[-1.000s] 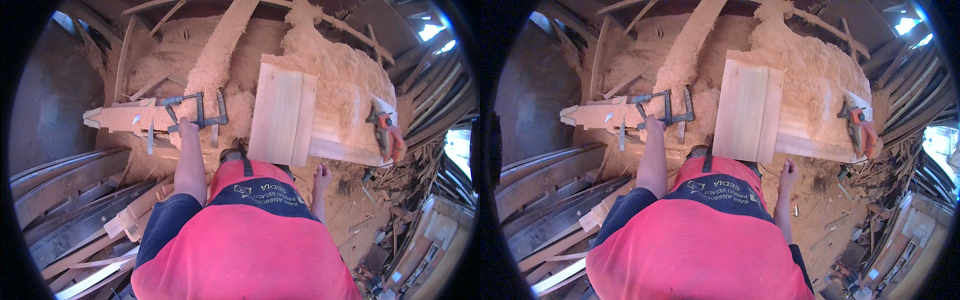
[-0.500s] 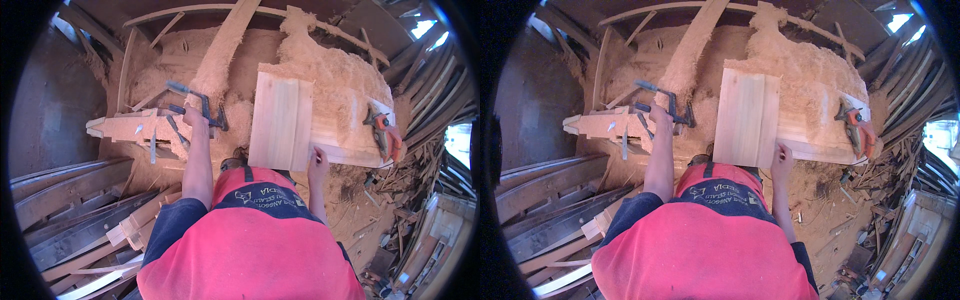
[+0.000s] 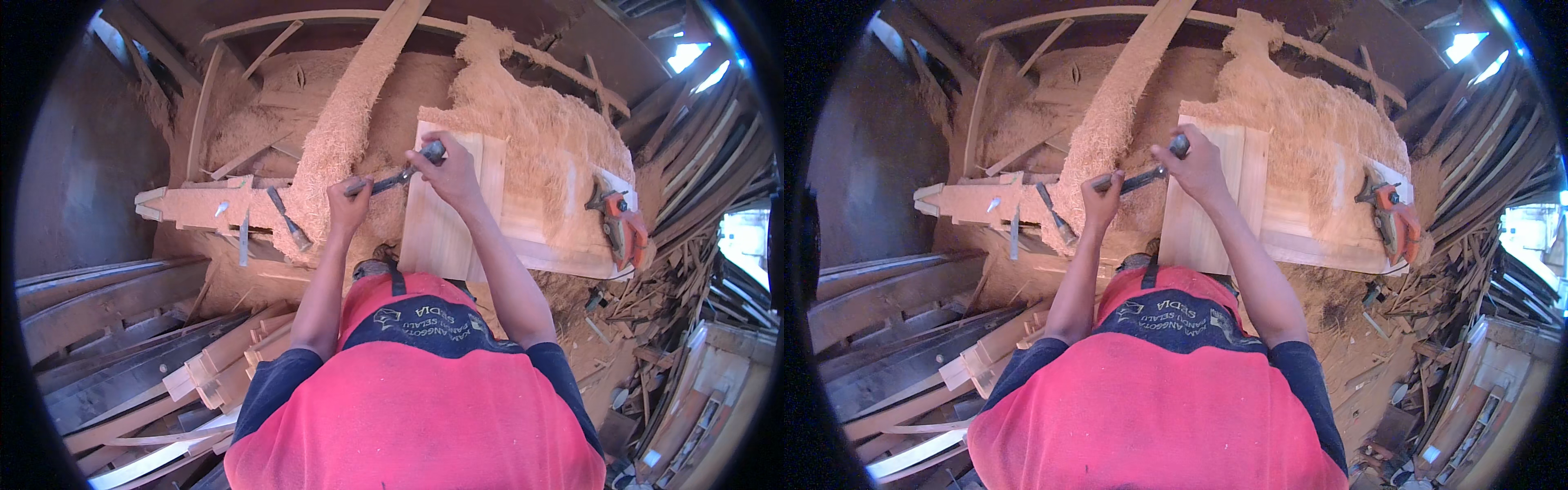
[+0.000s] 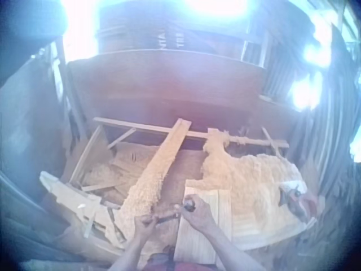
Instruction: The person sands the surface and edges of wood boards using an electric sander, then marks the wood with a pencil and square ruler, and clamps the boards to a workbench.
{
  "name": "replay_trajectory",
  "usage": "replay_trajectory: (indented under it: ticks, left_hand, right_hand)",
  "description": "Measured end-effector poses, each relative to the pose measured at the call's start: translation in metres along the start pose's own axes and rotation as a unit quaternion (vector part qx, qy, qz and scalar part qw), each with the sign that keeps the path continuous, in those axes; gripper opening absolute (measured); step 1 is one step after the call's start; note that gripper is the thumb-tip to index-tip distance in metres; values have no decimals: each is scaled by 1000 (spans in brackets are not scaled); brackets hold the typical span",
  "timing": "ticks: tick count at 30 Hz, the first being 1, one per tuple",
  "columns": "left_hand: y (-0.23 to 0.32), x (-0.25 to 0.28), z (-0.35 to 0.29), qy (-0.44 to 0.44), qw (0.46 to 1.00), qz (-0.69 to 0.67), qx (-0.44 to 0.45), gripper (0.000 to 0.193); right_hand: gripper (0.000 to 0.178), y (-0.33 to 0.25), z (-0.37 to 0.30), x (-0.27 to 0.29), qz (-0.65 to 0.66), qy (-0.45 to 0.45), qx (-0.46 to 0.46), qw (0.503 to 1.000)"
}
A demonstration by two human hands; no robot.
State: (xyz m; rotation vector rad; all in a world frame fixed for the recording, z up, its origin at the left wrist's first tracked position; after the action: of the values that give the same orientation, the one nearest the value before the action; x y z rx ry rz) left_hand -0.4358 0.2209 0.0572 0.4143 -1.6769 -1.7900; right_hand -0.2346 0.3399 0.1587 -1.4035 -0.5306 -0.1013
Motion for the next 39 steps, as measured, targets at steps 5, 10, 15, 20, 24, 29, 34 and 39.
replay_trajectory:
  ticks: [5, 10, 15, 20, 24, 29, 34, 39]
  left_hand:
    - [5, 4, -6, -23, 1000, 1, -16, 30]
    - [-14, -12, 8, -98, 986, 121, 59, 28]
    - [-16, -22, 29, -120, 986, 82, 83, 31]
    - [-65, -30, 49, -125, 983, 15, 137, 28]
    - [-76, -44, 52, -163, 977, 13, 137, 24]
    - [-64, -66, 49, -169, 977, -13, 133, 23]
    - [-68, -68, 60, -155, 977, 13, 143, 21]
    - [-72, -64, 58, -181, 970, 70, 144, 22]
  right_hand:
    - [30, 11, -28, 0, -9, -35, -9, 999]
    - [26, 7, -38, -2, -52, -64, 10, 997]
    - [28, -2, -30, -6, -38, -88, 58, 994]
    - [24, -5, -12, -22, -40, -114, 101, 988]
    - [25, -8, -3, -25, -68, -120, 113, 984]
    - [28, 6, -2, -10, -95, -118, 64, 986]
    - [29, 5, 3, -10, -105, -108, 55, 987]
    - [25, 4, 5, -19, -117, -145, 71, 980]
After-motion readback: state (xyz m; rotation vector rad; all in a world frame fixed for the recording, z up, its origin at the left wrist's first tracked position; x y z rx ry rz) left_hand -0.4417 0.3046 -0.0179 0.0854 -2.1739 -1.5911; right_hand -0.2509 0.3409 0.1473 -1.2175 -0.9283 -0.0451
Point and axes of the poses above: each hand's wrist, its own z-axis towards the middle knuckle, its own x-axis out of the back of the hand, y = z × x, the point moved 10 cm from there along z, towards the middle knuckle, and after that the axes turned 7 degrees about y, right-handed, at the moved point
